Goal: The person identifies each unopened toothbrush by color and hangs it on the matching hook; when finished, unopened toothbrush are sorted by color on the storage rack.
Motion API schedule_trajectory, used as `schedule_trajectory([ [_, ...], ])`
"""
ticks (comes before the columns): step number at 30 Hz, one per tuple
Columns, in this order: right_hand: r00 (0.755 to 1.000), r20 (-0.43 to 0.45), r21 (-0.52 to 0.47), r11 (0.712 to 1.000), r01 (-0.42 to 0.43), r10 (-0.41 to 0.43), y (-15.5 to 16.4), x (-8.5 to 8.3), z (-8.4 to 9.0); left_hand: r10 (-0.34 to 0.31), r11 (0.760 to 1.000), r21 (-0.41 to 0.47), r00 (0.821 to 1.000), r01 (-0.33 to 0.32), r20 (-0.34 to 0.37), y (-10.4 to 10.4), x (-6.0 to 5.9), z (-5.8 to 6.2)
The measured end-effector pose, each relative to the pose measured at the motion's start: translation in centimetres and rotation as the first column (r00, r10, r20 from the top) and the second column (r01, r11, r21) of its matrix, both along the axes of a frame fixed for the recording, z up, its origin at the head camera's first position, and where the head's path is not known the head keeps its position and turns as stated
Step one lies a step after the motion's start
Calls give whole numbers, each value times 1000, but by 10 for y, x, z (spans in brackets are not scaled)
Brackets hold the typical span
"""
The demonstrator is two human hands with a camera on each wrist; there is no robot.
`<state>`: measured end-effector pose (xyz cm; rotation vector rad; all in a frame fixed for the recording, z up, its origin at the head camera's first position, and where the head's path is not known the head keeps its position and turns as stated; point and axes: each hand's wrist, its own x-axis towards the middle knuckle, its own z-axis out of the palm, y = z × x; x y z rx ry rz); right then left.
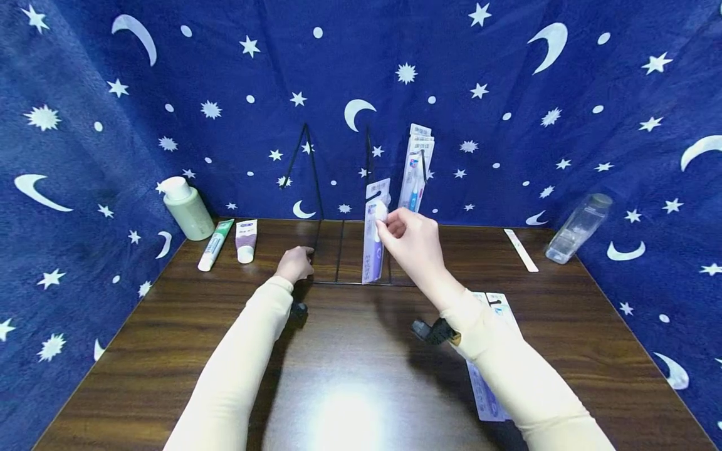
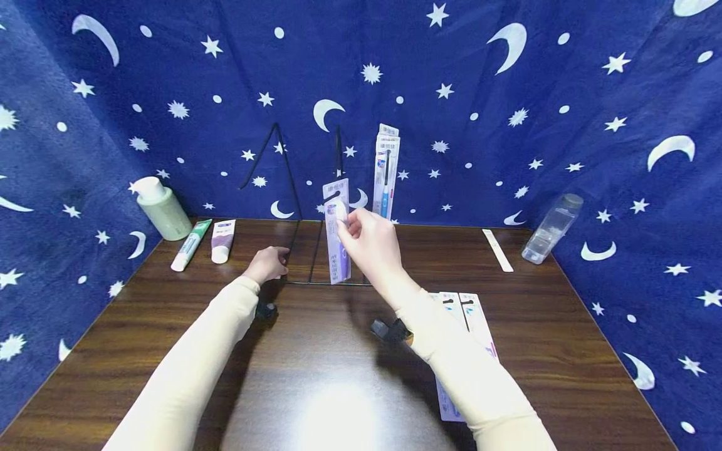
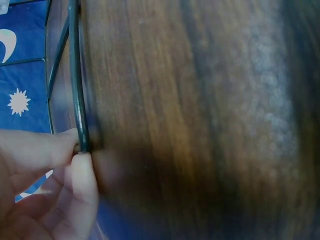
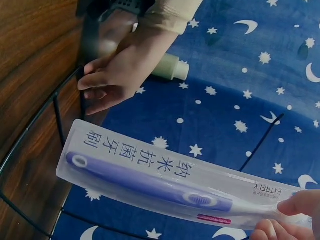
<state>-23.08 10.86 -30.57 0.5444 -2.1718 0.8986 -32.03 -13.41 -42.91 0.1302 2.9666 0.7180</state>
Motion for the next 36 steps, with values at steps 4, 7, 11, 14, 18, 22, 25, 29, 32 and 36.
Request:
schedule_trajectory([
  [4,1000,9,31,999,8,-8,-3,-10,0,8,1000,-6,1000,-8,-2,-1,0,1],
  [7,1000,3,44,999,8,-8,-6,-19,1,11,1000,-8,1000,-11,-20,-2,0,2],
  [11,1000,-7,47,999,11,-10,-11,-27,4,8,1000,-9,999,-8,-50,-5,0,2],
  [14,1000,4,71,997,23,-23,-14,-33,5,13,1000,-7,998,-13,-54,-7,0,1],
  [18,998,19,122,991,54,-57,-16,-45,5,25,1000,-4,999,-25,-41,-7,1,2],
  [22,996,24,153,985,79,-83,-17,-62,6,32,999,-7,999,-32,-35,-7,2,3],
  [25,995,29,181,979,90,-97,-17,-74,10,35,999,-9,999,-35,-37,-7,2,2],
  [29,990,34,221,967,127,-138,-16,-90,16,24,999,-27,999,-25,-34,-6,-1,0],
  [32,983,60,229,961,156,-174,-14,-103,19,8,999,-50,1000,-9,-26,-2,-2,-2],
  [36,977,91,225,959,170,-195,-13,-116,20,6,999,-53,1000,-7,-7,1,-3,-3],
])
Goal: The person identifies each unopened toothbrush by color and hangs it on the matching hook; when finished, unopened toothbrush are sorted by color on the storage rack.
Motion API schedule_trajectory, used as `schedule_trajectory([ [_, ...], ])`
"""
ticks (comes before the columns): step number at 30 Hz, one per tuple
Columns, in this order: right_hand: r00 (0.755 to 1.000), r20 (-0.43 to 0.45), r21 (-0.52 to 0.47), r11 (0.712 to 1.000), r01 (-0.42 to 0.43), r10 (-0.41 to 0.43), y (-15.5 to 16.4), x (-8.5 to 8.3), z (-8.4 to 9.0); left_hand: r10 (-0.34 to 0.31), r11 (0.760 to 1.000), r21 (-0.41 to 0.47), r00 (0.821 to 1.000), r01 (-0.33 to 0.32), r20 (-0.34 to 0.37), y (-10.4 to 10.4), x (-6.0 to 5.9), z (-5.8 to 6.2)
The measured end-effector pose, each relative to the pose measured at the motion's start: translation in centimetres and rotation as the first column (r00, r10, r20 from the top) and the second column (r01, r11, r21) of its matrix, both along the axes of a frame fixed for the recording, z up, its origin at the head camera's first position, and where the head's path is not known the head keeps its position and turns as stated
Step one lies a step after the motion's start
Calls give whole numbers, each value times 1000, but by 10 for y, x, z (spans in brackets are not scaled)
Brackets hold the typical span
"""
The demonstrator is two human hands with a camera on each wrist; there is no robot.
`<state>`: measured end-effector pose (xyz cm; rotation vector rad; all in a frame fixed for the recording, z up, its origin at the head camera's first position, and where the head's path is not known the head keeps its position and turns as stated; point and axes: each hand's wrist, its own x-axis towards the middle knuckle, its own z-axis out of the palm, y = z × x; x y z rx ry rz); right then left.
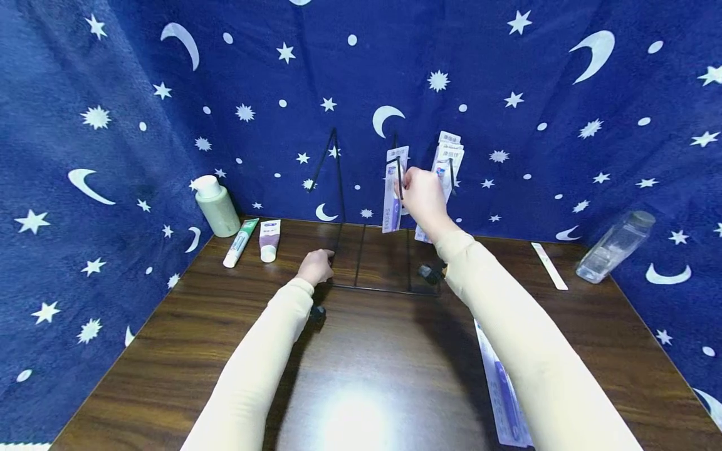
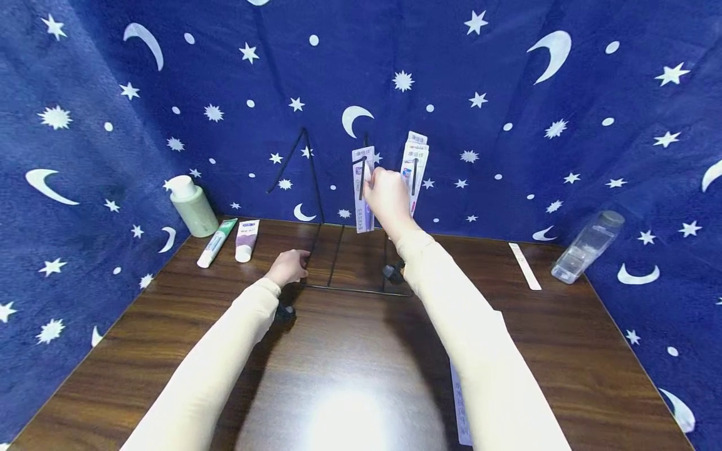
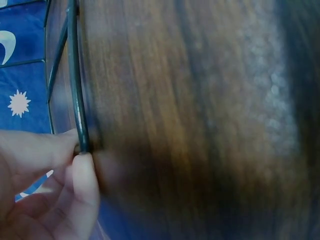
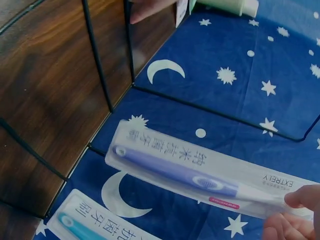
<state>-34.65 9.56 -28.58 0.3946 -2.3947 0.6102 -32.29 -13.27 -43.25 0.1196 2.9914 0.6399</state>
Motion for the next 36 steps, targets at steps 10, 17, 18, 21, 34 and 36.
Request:
schedule_trajectory([
  [10,998,55,-62,998,-10,14,14,15,-4,-17,1000,25,1000,17,-1,8,1,-1],
  [17,991,93,-64,994,-93,99,30,59,-16,-19,999,38,1000,18,1,4,0,1],
  [18,990,93,-59,993,-98,103,33,65,-18,-20,999,41,1000,20,1,3,0,1],
  [21,990,87,-52,993,-110,114,45,83,-22,-10,999,45,1000,9,12,1,-1,0],
  [34,954,301,77,996,-44,19,116,137,-52,1,997,73,999,-5,43,0,-1,1],
  [36,936,353,100,995,-32,-5,125,141,-57,6,996,92,999,-10,43,-2,-2,1],
])
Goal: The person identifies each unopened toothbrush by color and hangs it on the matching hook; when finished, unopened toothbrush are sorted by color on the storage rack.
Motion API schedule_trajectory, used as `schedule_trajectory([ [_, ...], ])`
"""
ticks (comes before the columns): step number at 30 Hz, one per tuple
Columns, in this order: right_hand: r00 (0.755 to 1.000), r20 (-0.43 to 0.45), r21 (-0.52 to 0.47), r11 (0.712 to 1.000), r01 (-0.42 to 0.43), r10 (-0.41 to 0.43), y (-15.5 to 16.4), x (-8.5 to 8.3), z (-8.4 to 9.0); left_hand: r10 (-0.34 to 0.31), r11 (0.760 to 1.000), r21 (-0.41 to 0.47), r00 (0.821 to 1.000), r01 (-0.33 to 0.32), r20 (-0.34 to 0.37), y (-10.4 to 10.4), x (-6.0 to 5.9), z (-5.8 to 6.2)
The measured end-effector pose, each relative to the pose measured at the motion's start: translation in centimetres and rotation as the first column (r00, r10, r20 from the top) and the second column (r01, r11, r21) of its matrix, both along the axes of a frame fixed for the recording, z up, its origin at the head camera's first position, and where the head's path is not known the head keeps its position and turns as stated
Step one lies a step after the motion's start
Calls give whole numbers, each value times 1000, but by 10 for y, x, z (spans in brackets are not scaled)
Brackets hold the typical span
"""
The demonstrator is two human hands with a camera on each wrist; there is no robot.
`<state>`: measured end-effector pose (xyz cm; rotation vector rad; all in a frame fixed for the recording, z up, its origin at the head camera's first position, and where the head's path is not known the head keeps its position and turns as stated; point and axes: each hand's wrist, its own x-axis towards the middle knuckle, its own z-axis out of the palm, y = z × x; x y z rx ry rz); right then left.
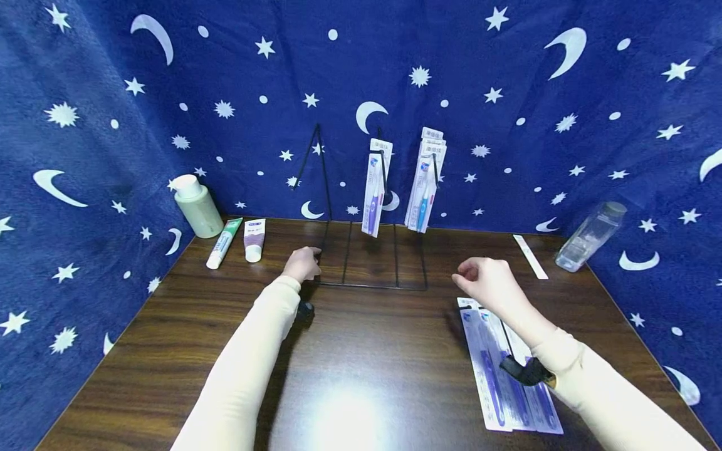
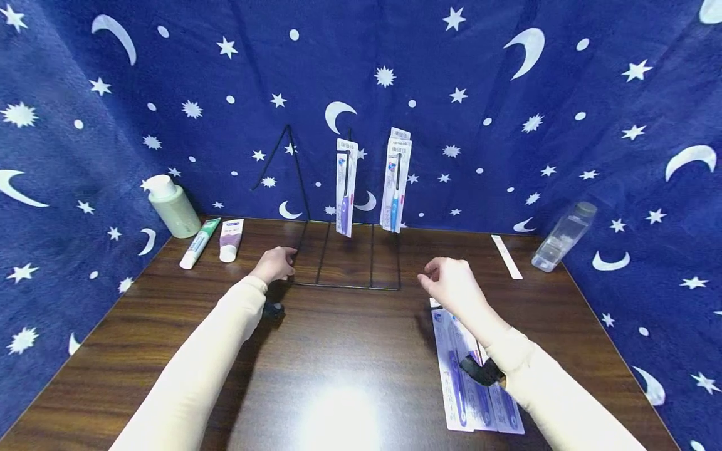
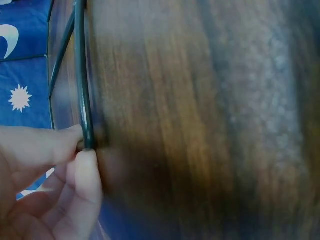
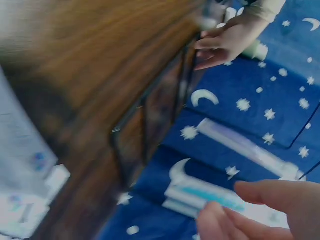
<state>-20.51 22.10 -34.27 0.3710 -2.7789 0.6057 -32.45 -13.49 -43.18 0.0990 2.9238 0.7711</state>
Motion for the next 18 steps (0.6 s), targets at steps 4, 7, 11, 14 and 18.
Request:
schedule_trajectory([
  [4,995,94,33,999,23,-26,18,11,-13,-5,1000,6,1000,5,4,0,0,1],
  [7,989,140,84,996,35,-46,26,16,-22,-5,1000,1,1000,5,2,-2,1,2],
  [11,970,231,100,993,56,-78,36,21,-35,3,1000,-1,1000,-3,11,-1,2,5],
  [14,945,314,90,994,63,-88,41,23,-43,5,1000,-13,1000,-5,14,-1,2,6],
  [18,920,378,106,992,66,-102,44,25,-52,-7,1000,-20,1000,8,9,1,4,7],
])
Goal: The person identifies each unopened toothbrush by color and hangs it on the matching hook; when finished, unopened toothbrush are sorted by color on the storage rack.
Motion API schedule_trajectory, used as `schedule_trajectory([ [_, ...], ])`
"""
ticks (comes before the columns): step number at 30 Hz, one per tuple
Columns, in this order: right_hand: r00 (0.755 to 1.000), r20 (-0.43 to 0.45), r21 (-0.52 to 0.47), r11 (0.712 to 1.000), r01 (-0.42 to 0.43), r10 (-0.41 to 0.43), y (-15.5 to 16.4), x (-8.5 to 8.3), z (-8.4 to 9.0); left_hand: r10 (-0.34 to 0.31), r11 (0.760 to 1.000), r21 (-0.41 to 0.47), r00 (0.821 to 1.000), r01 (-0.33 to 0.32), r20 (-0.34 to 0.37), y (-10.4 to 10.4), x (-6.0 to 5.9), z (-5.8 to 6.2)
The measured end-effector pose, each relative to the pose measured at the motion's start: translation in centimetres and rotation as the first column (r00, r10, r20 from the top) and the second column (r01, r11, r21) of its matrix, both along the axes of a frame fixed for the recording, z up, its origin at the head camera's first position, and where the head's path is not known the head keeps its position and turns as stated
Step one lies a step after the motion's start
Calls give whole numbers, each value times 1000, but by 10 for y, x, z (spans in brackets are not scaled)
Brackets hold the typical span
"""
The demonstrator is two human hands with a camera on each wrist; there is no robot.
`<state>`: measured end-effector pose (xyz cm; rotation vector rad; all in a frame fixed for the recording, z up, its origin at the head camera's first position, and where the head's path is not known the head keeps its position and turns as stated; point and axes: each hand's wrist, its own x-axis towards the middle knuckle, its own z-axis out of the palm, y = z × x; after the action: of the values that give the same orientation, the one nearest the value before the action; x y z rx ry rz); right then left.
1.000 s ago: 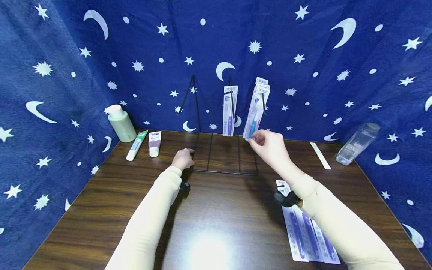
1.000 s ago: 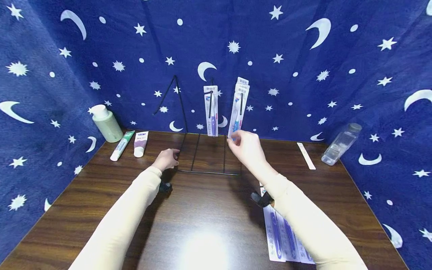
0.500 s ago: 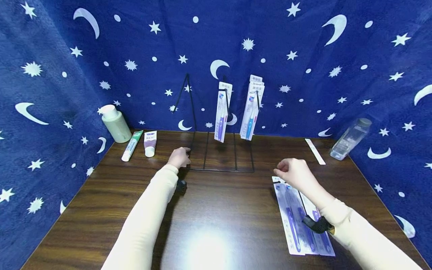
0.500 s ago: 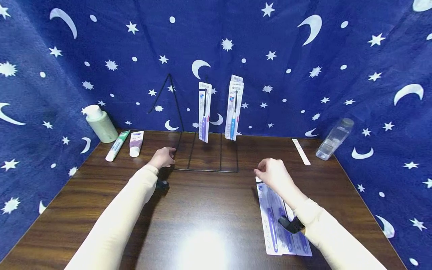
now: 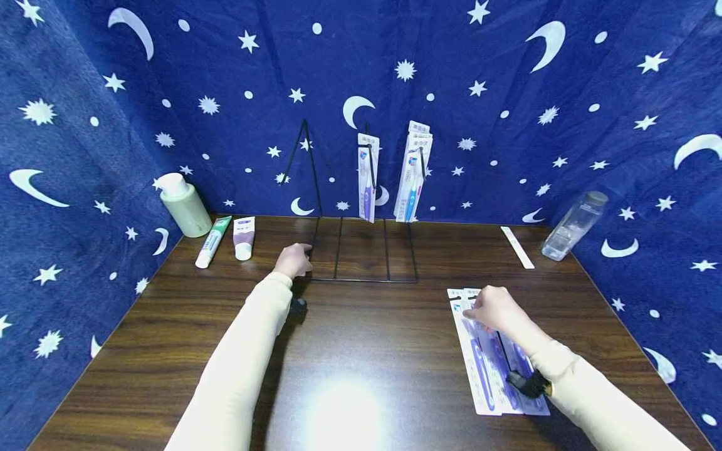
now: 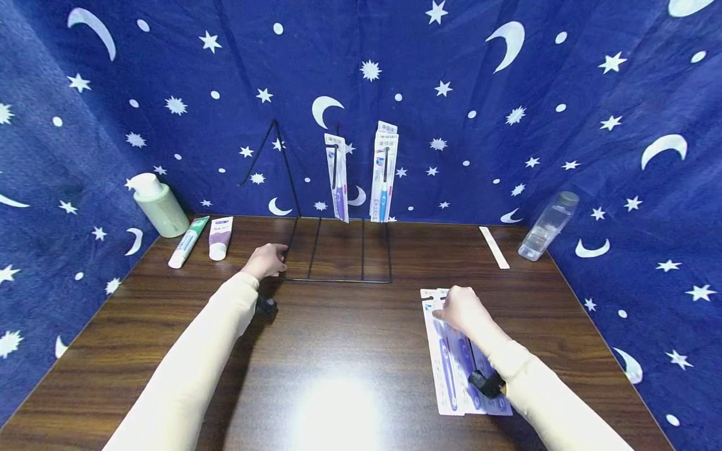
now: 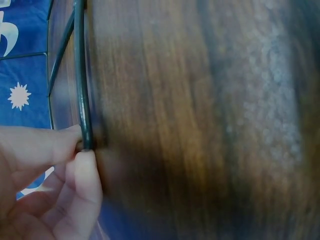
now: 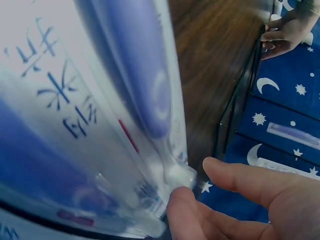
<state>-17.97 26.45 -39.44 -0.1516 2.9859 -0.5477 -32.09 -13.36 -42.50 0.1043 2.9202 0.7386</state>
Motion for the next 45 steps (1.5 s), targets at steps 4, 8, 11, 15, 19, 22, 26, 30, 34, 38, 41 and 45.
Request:
schedule_trajectory([
  [4,1000,4,-5,1000,2,-2,-1,-2,-8,3,1000,18,1000,-3,24,-2,-6,-5],
  [8,1000,-30,7,1000,-2,2,0,-3,-14,-19,999,31,1000,19,-8,-6,-24,-28],
  [11,999,-46,27,1000,12,-11,-1,-3,-16,-22,999,31,1000,23,-8,-5,-26,-30],
  [15,999,-51,42,999,18,-16,-3,-2,-15,-9,1000,13,1000,8,15,0,-14,-13],
  [19,996,-88,12,1000,16,-15,-2,-2,-12,-11,1000,-3,1000,10,-20,1,-5,-6],
  [22,992,-121,-23,999,37,-40,-2,-4,-8,1,1000,4,1000,0,-15,2,-1,-3],
  [26,978,-200,-40,997,58,-65,-2,-6,-1,15,1000,21,1000,-15,-6,2,-1,-4],
  [30,951,-300,-70,996,57,-76,-4,-7,8,15,1000,24,1000,-15,-8,1,-2,-5],
  [34,903,-420,-108,993,47,-89,-9,-7,20,16,1000,26,1000,-16,-1,0,-2,-5],
  [38,842,-527,-160,986,39,-118,-15,-6,32,21,999,35,1000,-21,6,1,-1,-3],
  [41,803,-580,-204,979,19,-137,-21,-3,42,27,999,34,999,-28,18,2,1,0],
  [45,747,-646,-264,964,-27,-156,-36,1,55,35,999,20,999,-36,32,2,1,1],
])
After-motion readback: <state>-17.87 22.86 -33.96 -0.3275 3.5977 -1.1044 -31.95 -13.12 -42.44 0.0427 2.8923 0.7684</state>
